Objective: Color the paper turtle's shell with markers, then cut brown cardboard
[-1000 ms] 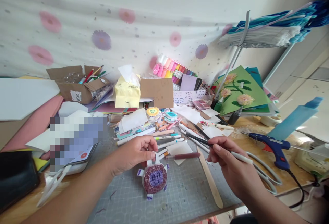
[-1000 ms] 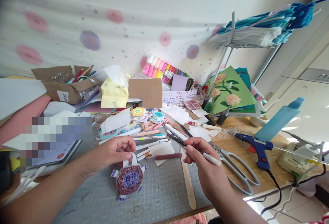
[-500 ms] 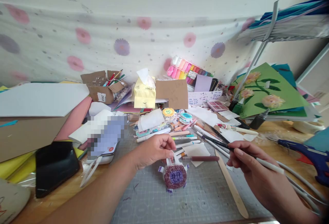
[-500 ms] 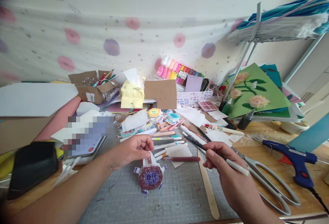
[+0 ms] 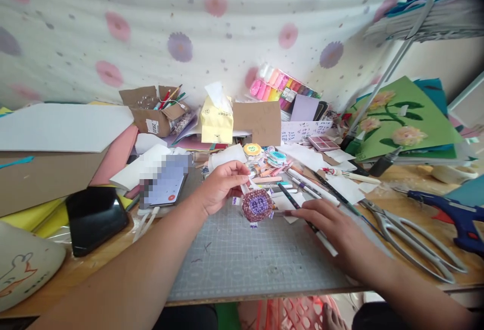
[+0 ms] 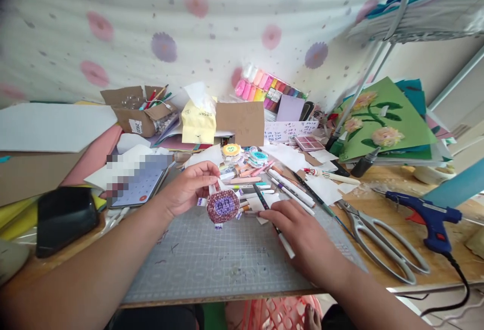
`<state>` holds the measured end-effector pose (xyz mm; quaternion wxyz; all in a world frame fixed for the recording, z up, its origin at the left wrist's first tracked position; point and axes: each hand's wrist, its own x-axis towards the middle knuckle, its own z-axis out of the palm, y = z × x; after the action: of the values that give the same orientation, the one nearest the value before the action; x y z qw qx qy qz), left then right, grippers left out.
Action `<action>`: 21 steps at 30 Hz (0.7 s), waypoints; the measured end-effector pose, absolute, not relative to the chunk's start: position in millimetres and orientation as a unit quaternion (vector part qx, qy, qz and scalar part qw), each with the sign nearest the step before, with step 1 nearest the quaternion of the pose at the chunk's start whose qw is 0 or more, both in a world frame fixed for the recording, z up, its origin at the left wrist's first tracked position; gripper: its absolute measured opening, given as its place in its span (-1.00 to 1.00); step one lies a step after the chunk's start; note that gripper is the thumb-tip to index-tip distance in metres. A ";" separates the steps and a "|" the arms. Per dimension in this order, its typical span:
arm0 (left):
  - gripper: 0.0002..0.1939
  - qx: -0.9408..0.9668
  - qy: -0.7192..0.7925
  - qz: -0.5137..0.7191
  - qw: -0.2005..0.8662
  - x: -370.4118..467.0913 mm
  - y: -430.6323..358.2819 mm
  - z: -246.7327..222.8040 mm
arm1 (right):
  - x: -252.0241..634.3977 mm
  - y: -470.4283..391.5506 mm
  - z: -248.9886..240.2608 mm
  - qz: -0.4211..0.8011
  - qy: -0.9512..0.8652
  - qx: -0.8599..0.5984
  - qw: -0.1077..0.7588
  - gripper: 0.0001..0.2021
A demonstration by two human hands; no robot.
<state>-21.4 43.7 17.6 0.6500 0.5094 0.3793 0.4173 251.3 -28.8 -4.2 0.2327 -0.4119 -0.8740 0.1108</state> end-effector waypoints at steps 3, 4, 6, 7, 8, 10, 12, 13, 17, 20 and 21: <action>-0.75 0.507 0.372 0.436 0.644 -23.1 44.3 19.1 | 246.8 -26.4 -11.6 0.052 -0.890 -0.426 0.154 -0.34; -0.76 0.508 0.369 0.441 0.642 -24.0 44.9 19.3 | 246.9 -25.4 -13.8 0.040 -0.890 -0.430 0.146 -0.33; -0.76 0.512 0.362 0.448 0.637 -26.0 46.3 19.3 | 248.7 -23.8 -16.2 0.032 -0.883 -0.439 0.162 -0.37; -0.76 0.518 0.357 0.447 0.636 -26.8 46.7 19.2 | 249.5 -23.1 -15.8 0.035 -0.876 -0.444 0.185 -0.41; -0.75 0.525 0.350 0.443 0.636 -27.3 46.7 19.2 | 249.7 -22.5 -14.1 0.040 -0.866 -0.449 0.216 -0.46; -0.74 0.546 0.333 0.428 0.639 -27.3 45.4 19.5 | 246.3 -21.4 -6.0 0.045 -0.840 -0.457 0.288 -0.60; -0.72 0.565 0.313 0.412 0.642 -26.0 42.7 20.2 | 235.7 -20.7 8.6 0.041 -0.823 -0.452 0.342 -0.71; -0.72 0.571 0.304 0.408 0.644 -25.2 41.2 20.5 | 227.4 -20.5 17.9 0.038 -0.822 -0.445 0.352 -0.72; -0.72 0.579 0.278 0.401 0.654 -24.4 38.5 20.7 | 183.5 -15.9 56.7 0.045 -0.841 -0.439 0.312 -0.72; -0.71 0.585 0.280 0.397 0.650 -26.2 40.8 19.3 | 156.6 -5.2 72.8 0.074 -0.834 -0.482 0.258 -0.79; -0.70 0.588 0.284 0.396 0.646 -27.1 41.8 18.7 | 151.1 -0.9 74.8 0.081 -0.829 -0.491 0.255 -0.82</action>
<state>-27.1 41.8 18.7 0.6459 0.5876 0.2835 0.3964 151.1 -0.9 74.8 0.2552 -0.4907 -0.8292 0.0808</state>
